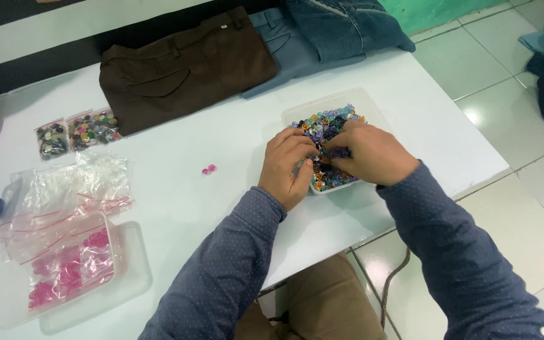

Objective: Sorting small pink beads from a mixed container and packing them into small plastic bags.

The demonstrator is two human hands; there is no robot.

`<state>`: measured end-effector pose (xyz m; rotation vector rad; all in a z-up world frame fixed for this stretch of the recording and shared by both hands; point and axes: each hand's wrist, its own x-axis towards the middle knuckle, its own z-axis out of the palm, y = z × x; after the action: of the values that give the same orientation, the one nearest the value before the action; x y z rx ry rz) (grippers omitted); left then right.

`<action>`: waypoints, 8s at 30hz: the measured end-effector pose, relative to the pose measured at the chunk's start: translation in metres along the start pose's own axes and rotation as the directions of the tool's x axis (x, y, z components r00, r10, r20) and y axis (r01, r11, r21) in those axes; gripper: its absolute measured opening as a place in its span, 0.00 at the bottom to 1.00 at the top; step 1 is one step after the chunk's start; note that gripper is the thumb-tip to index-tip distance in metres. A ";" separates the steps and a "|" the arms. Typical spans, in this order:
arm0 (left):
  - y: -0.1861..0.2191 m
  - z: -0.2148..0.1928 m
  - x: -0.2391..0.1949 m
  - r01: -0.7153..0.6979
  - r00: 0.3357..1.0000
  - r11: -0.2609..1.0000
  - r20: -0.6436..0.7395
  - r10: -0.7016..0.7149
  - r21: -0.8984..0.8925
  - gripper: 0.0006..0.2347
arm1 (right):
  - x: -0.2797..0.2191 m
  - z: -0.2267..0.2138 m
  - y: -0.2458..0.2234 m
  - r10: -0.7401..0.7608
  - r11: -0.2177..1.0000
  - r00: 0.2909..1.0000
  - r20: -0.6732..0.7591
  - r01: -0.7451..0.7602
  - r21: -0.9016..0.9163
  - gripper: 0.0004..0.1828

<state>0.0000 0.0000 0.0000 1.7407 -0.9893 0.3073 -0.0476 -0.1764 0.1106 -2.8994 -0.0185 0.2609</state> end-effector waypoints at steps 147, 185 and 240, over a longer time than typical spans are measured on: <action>-0.030 -0.101 -0.105 0.612 0.778 0.417 -0.420 -0.467 0.672 0.11 | 0.045 0.108 -0.163 -0.245 0.920 0.914 -0.324 0.325 0.221 0.12; -0.029 -0.103 -0.099 0.579 0.809 0.506 -0.371 -0.456 0.639 0.12 | 0.047 0.105 -0.150 -0.289 0.860 0.931 -0.223 0.355 0.368 0.19; 0.031 0.020 0.050 0.032 0.982 0.992 0.182 -0.054 0.124 0.09 | -0.033 -0.004 0.058 0.234 0.968 0.961 -0.147 -0.244 -0.055 0.16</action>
<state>0.0030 -0.0441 0.0435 1.9248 -1.0831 0.1820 -0.0796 -0.2346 0.1069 -2.9835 0.3558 0.0984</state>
